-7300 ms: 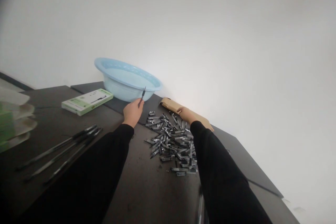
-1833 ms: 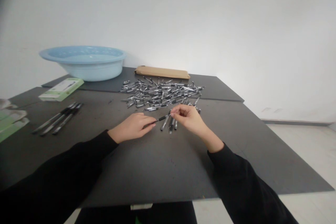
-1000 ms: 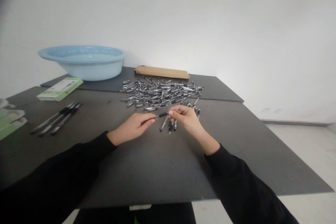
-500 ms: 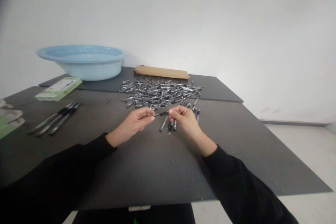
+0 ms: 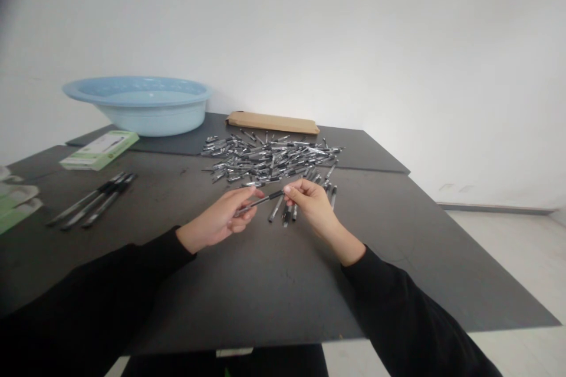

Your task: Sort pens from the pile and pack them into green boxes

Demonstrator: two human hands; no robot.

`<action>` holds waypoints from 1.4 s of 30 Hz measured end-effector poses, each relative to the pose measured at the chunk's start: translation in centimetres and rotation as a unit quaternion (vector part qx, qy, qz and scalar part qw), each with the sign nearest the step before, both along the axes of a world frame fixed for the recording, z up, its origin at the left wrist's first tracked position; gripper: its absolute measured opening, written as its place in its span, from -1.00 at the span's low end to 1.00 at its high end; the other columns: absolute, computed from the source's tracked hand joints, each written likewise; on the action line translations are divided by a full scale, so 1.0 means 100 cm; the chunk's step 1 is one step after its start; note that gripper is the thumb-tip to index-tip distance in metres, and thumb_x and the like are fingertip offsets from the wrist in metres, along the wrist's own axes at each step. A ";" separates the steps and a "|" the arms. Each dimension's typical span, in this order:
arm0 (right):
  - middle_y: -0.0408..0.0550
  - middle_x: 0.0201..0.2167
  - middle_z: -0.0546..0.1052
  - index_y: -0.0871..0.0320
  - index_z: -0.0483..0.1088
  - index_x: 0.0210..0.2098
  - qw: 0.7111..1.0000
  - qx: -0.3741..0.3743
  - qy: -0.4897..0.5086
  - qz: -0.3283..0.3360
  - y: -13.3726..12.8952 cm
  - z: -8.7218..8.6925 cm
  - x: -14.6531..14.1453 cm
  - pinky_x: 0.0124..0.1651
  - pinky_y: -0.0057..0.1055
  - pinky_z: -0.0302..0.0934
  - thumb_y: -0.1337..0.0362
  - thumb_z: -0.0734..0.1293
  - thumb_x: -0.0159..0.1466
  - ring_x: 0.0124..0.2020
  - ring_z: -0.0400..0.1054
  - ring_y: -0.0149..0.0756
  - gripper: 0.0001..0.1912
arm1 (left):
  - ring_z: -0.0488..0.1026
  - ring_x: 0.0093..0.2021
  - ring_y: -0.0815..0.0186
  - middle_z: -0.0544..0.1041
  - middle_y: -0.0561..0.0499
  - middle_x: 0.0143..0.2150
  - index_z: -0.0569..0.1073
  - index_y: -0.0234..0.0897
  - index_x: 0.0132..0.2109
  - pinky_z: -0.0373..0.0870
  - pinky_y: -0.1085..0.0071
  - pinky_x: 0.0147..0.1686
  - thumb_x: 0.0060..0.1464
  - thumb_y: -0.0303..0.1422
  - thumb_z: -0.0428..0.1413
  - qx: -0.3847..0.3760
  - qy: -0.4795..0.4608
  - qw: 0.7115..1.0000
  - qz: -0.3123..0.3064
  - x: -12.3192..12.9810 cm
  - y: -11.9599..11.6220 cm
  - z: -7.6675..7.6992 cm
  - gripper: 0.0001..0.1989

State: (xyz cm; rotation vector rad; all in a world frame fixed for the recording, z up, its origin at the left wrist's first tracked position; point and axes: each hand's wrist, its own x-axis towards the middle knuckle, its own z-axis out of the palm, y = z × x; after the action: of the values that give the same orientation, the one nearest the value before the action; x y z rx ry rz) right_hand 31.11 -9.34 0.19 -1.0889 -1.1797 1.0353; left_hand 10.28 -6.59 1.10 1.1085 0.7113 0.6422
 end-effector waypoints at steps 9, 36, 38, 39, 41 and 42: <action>-0.18 -0.57 0.45 0.15 0.47 -0.47 1.000 -0.005 -0.004 -0.001 -0.003 0.004 -0.002 -0.42 -0.44 0.20 -0.03 0.55 0.01 -0.52 0.29 -0.44 -0.62 | -0.03 -0.69 0.62 0.31 0.16 -0.50 0.37 -0.30 -0.28 -0.17 0.61 -0.70 0.08 -0.20 0.19 -0.007 -0.014 1.000 0.020 0.000 0.001 -0.001 -0.75; -0.14 -0.49 0.49 0.11 0.51 -0.38 0.999 0.005 0.048 0.024 -0.005 0.009 -0.003 -0.35 -0.40 0.24 0.01 0.57 -0.02 -0.47 0.31 -0.39 -0.64 | -0.08 -0.66 0.58 0.15 0.21 -0.59 0.46 -0.36 -0.24 -0.17 0.54 -0.64 0.11 -0.22 0.18 0.011 -0.041 0.996 -0.073 -0.004 0.001 -0.010 -0.75; -0.15 -0.50 0.48 0.11 0.49 -0.41 0.999 0.011 0.037 0.021 -0.004 0.006 -0.002 -0.35 -0.40 0.22 -0.01 0.56 -0.01 -0.47 0.30 -0.38 -0.64 | -0.05 -0.65 0.58 0.18 0.19 -0.58 0.48 -0.38 -0.25 -0.16 0.54 -0.64 0.09 -0.20 0.19 0.026 -0.022 0.997 -0.063 -0.003 0.001 -0.010 -0.72; -0.15 -0.51 0.47 0.11 0.48 -0.43 0.999 0.015 0.031 0.018 -0.003 0.005 -0.002 -0.34 -0.40 0.21 -0.02 0.55 0.01 -0.47 0.29 -0.39 -0.64 | -0.02 -0.64 0.57 0.21 0.18 -0.57 0.49 -0.38 -0.27 -0.15 0.54 -0.63 0.07 -0.19 0.19 0.040 -0.009 0.998 -0.055 -0.002 0.000 -0.010 -0.71; -0.15 -0.52 0.46 0.11 0.46 -0.45 1.000 0.022 0.015 0.007 -0.003 0.002 -0.001 -0.35 -0.40 0.18 -0.04 0.52 0.06 -0.47 0.27 -0.39 -0.64 | 0.04 -0.63 0.56 0.26 0.15 -0.56 0.50 -0.39 -0.29 -0.12 0.54 -0.63 0.06 -0.17 0.19 0.077 0.017 0.996 -0.035 0.000 0.000 -0.009 -0.70; -0.15 -0.52 0.46 0.11 0.46 -0.45 1.000 0.024 0.006 -0.001 -0.003 0.001 -0.001 -0.35 -0.40 0.16 -0.04 0.51 0.08 -0.48 0.26 -0.39 -0.64 | 0.08 -0.62 0.54 0.29 0.13 -0.56 0.51 -0.39 -0.30 -0.09 0.55 -0.62 0.06 -0.17 0.18 0.096 0.030 0.995 -0.026 0.001 -0.001 -0.008 -0.70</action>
State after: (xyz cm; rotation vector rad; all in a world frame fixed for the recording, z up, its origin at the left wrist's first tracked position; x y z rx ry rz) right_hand 31.01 -9.63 0.31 -1.0441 -1.1895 1.0055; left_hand 10.35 -6.67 0.29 1.3234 0.6801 0.6453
